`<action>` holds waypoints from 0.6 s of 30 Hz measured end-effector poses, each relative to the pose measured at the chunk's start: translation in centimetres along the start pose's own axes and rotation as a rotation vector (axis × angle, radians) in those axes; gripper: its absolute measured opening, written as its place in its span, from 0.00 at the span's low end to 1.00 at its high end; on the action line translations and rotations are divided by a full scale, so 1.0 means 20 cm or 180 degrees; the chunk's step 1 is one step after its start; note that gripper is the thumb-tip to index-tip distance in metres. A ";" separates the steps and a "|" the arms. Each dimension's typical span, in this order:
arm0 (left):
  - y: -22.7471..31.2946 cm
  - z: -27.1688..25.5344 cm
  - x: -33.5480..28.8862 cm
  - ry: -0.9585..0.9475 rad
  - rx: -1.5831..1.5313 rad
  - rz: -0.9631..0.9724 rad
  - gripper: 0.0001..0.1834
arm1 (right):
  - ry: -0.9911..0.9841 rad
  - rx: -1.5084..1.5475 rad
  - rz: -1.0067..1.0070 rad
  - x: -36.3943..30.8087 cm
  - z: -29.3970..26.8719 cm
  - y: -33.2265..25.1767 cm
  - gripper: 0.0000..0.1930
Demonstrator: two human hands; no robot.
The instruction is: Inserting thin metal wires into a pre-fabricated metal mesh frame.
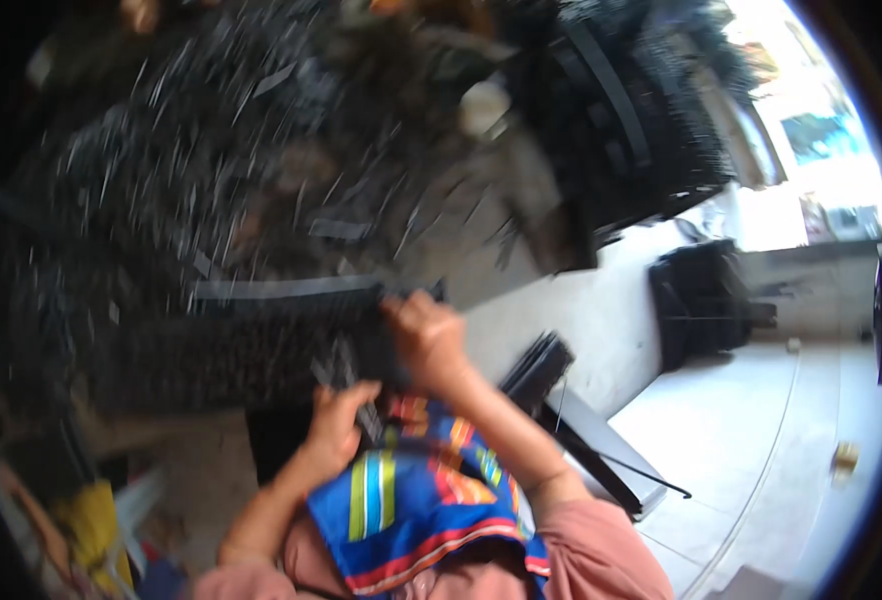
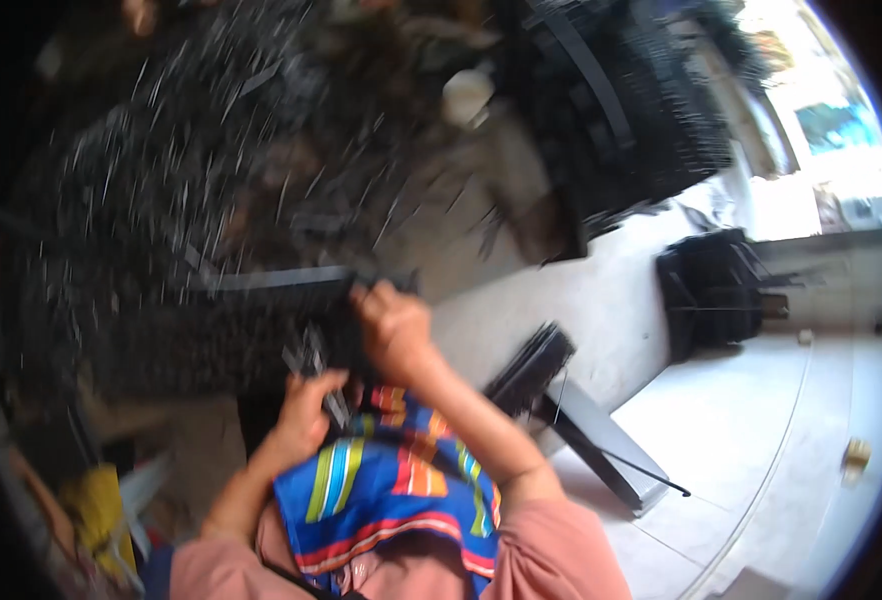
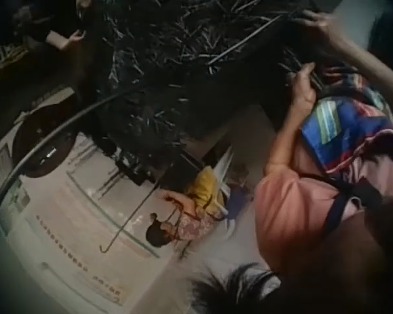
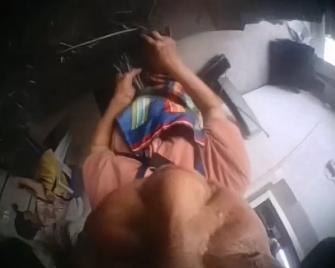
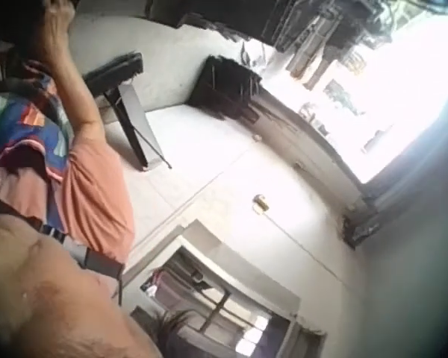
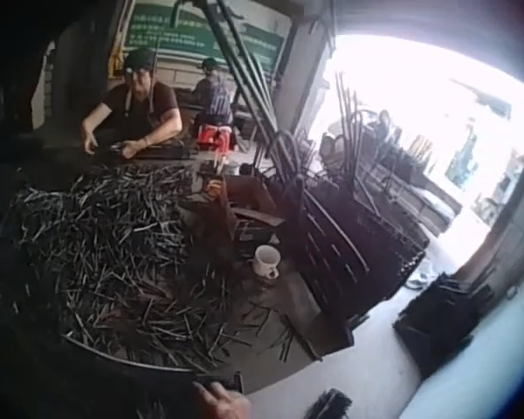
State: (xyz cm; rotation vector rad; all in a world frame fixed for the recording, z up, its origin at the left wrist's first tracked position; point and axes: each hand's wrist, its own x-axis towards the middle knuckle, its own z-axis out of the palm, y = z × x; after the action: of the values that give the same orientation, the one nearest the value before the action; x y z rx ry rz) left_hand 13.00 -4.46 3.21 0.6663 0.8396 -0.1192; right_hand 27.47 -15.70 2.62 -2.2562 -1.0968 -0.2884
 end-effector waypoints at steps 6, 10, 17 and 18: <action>-0.05 -0.05 0.02 0.0011 -0.0165 0.0322 0.13 | -0.0229 0.1092 0.0655 -0.12 -0.09 -0.13 0.12; 0.02 0.05 -0.02 -0.0690 0.0408 0.0067 0.16 | -0.0177 0.2800 0.1424 -0.13 -0.07 -0.11 0.17; 0.02 0.04 -0.07 -0.0631 0.0274 -0.0326 0.12 | -0.1198 0.2753 0.1417 -0.10 -0.09 -0.14 0.14; 0.01 0.01 -0.06 -0.0634 0.0291 -0.0335 0.12 | -0.1506 0.2562 0.1578 -0.09 -0.12 -0.16 0.15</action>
State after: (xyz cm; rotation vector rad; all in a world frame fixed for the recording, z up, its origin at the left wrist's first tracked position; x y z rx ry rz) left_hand 12.44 -4.67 4.18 0.6838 0.6799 -0.3156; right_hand 24.10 -16.73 5.11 -1.7760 -0.6382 0.7882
